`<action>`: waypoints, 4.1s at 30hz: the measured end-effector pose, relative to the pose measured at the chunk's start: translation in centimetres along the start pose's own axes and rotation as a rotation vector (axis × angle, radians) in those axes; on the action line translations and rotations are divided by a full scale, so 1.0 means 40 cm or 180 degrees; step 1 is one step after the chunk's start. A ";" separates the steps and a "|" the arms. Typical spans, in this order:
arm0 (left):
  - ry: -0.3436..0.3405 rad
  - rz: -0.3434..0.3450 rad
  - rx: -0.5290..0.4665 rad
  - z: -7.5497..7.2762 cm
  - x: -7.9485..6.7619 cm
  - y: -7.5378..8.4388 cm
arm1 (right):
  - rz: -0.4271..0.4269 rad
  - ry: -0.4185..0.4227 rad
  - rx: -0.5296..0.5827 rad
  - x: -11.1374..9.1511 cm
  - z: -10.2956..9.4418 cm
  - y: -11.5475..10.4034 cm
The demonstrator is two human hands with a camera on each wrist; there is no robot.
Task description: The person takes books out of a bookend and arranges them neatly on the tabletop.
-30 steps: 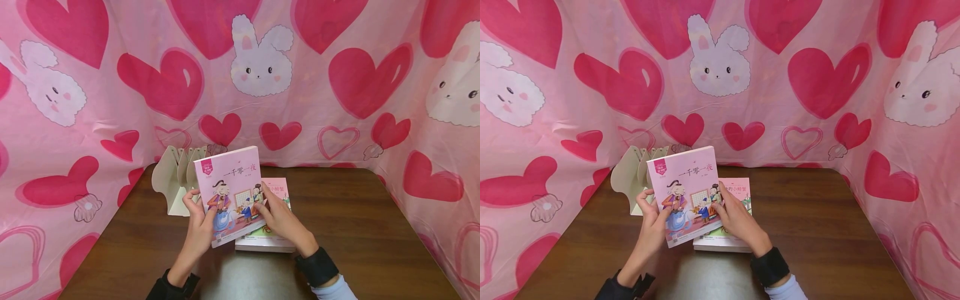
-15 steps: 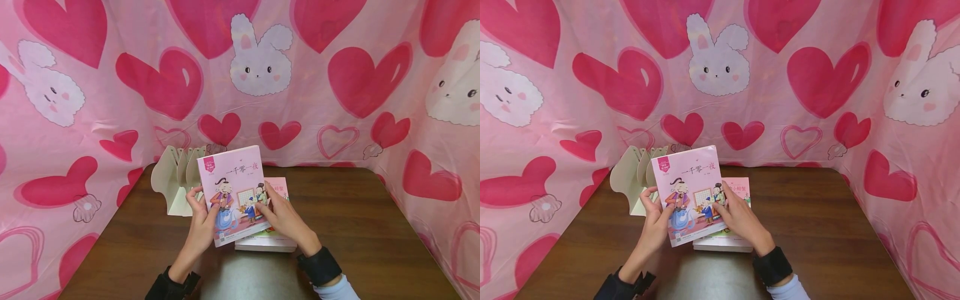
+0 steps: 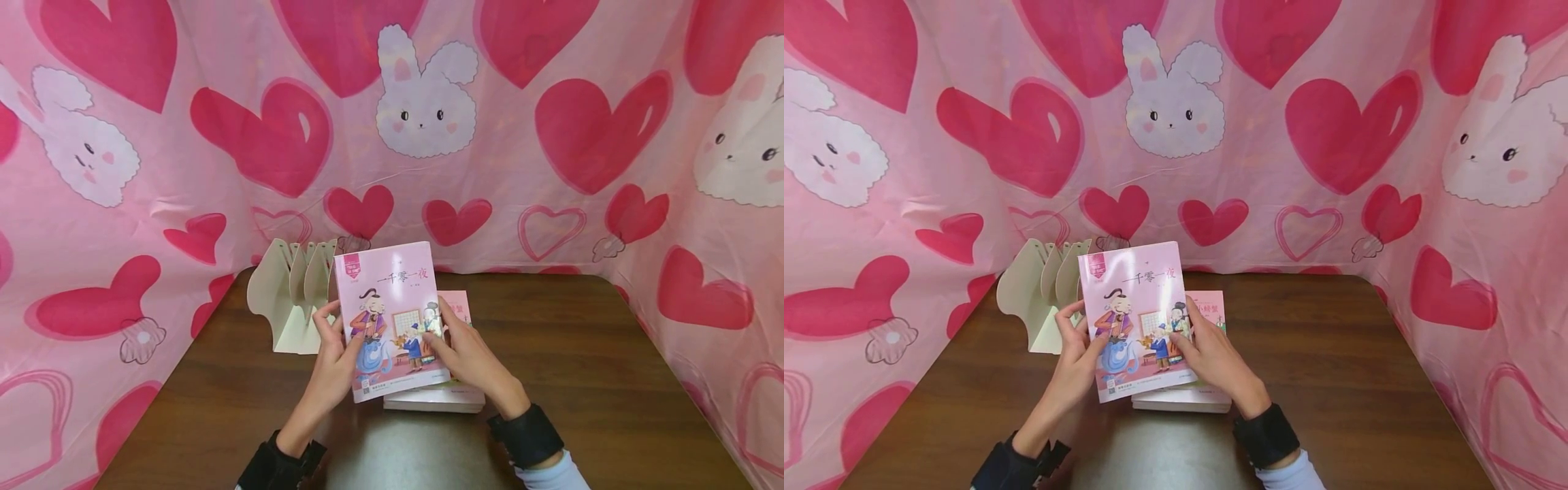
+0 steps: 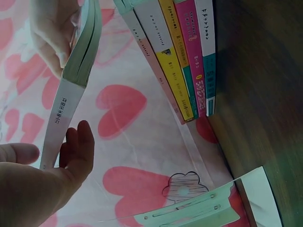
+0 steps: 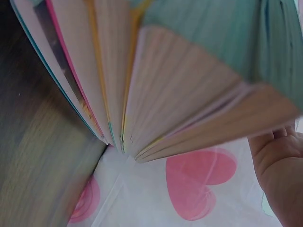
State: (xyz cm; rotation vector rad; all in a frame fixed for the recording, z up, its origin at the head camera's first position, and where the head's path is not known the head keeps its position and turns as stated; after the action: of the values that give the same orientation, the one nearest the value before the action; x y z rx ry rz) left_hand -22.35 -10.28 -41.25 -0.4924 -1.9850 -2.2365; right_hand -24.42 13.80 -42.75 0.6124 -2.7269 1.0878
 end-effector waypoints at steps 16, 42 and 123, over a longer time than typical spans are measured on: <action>-0.0128 -0.0039 0.0401 -0.001 0.022 -0.029 | 0.0305 -0.0248 0.0060 -0.005 -0.018 0.024; -0.0249 -0.0104 0.0719 0.020 0.057 -0.090 | 0.0663 -0.0318 -0.0090 -0.015 -0.034 0.054; -0.0845 -0.0821 0.1866 0.054 0.116 -0.208 | 0.1132 -0.0989 -0.0888 -0.040 -0.052 0.109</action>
State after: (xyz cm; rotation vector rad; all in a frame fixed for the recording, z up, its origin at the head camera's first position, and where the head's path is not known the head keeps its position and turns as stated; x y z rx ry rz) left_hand -28.80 -6.39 -47.48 -0.4961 -2.8292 -1.6257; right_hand -24.84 18.57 -44.41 0.2781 -3.2704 0.6900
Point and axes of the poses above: each hand's wrist, its own x-axis towards the middle knuckle, its own z-axis out of the palm, y = z × x, the point moved 4 cm from there along x, towards the middle knuckle, and after that the axes turned 11 degrees about -x, right-handed, at the moved point
